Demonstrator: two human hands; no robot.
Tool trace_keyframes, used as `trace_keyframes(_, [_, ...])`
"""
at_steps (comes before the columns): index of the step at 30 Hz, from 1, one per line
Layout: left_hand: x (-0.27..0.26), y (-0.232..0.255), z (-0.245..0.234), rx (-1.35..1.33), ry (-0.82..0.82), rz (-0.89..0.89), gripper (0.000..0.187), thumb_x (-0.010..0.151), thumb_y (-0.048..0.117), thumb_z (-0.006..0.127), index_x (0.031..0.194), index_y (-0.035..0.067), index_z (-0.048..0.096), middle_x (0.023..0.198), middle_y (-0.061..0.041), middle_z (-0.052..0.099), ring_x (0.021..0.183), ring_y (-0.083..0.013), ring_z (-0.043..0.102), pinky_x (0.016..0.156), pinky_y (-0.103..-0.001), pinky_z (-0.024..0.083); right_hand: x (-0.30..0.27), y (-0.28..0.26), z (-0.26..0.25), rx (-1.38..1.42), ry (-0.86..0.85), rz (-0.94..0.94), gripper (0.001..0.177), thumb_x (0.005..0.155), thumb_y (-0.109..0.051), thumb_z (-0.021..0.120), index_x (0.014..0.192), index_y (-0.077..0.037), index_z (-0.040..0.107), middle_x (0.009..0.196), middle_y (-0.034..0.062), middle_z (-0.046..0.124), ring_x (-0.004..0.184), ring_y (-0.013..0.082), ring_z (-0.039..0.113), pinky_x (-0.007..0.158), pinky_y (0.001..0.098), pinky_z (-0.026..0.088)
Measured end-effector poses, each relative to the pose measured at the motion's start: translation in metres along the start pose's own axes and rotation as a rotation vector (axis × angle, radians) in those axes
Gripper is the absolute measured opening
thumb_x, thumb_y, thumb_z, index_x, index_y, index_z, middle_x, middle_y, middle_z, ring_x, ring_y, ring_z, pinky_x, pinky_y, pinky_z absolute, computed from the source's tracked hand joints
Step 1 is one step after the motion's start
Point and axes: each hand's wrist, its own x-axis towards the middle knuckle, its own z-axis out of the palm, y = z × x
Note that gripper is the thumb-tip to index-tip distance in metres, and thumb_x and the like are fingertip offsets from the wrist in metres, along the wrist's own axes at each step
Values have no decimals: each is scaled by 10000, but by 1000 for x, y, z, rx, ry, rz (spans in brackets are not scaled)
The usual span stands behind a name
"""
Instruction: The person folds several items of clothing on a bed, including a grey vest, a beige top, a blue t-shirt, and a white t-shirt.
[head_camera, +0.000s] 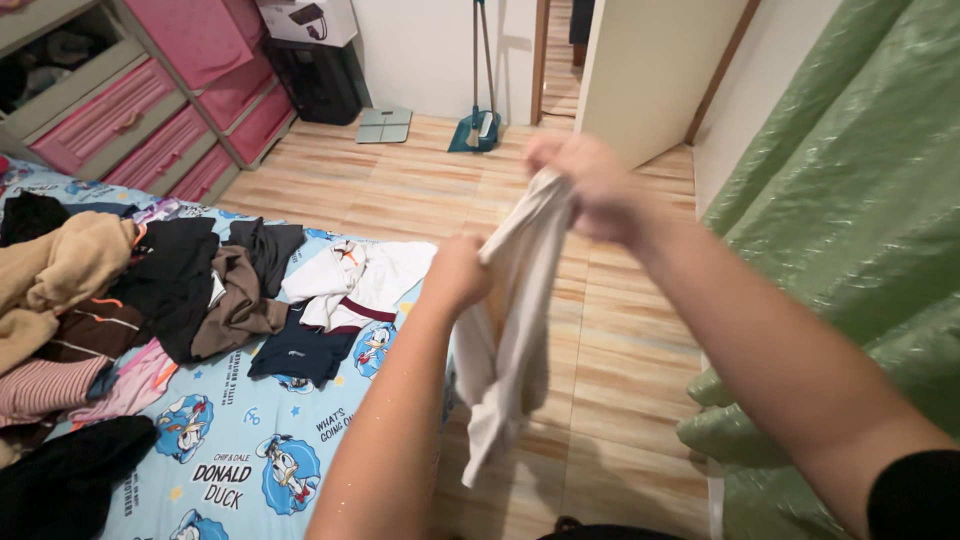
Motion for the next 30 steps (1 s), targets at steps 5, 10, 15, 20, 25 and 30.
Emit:
trace_keyframes(5, [-34, -64, 16, 191, 80, -324, 262, 737, 194, 742, 938, 29, 772, 948, -229, 725, 928, -397, 699, 838, -466, 567, -43, -68, -50, 361, 128, -387, 150, 1040, -223, 628, 956, -114, 688, 737, -17, 585, 667, 126, 590, 604, 266, 529])
trace_keyframes(10, [-26, -67, 25, -776, -12, -772, 354, 919, 193, 498, 1147, 3, 691, 1058, -183, 732, 893, -322, 712, 737, -486, 577, -68, -82, -110, 99, 393, -594, 153, 1118, -161, 671, 972, -120, 655, 883, 48, 618, 927, 199, 680, 913, 383, 632])
trace_keyframes(15, [9, 18, 36, -757, -204, -431, 424, 886, 268, 619, 1186, -18, 705, 1116, -139, 760, 968, -227, 729, 814, -370, 576, -47, -15, -98, -924, 301, 180, 828, 618, 142, 635, 1387, -152, 542, 1363, 79, 608, 1264, 257, 580, 988, 433, 569])
trace_keyframes(20, [27, 85, 27, -405, -394, 13, 344, 757, 228, 729, 1003, -8, 780, 993, -202, 774, 921, -277, 729, 819, -391, 568, -30, 83, -100, -1060, -222, -190, 533, 741, -48, 684, 1264, 37, 626, 1162, 165, 682, 1100, 291, 615, 912, 415, 514])
trace_keyframes(25, [39, 26, 24, 370, -37, 46, 287, 838, 240, 701, 992, 4, 756, 1063, -274, 720, 1010, -421, 694, 850, -487, 557, -22, 86, -128, -438, 16, 58, 273, 928, 12, 468, 1065, -18, 703, 864, 32, 689, 779, 156, 605, 681, 321, 505])
trace_keyframes(30, [35, -35, 24, -42, 39, -250, 323, 828, 207, 636, 1018, -21, 764, 990, -308, 722, 862, -421, 699, 753, -507, 543, -24, 47, -132, -332, 257, -79, 191, 960, -5, 514, 1058, -78, 661, 912, 14, 691, 807, 140, 630, 706, 294, 518])
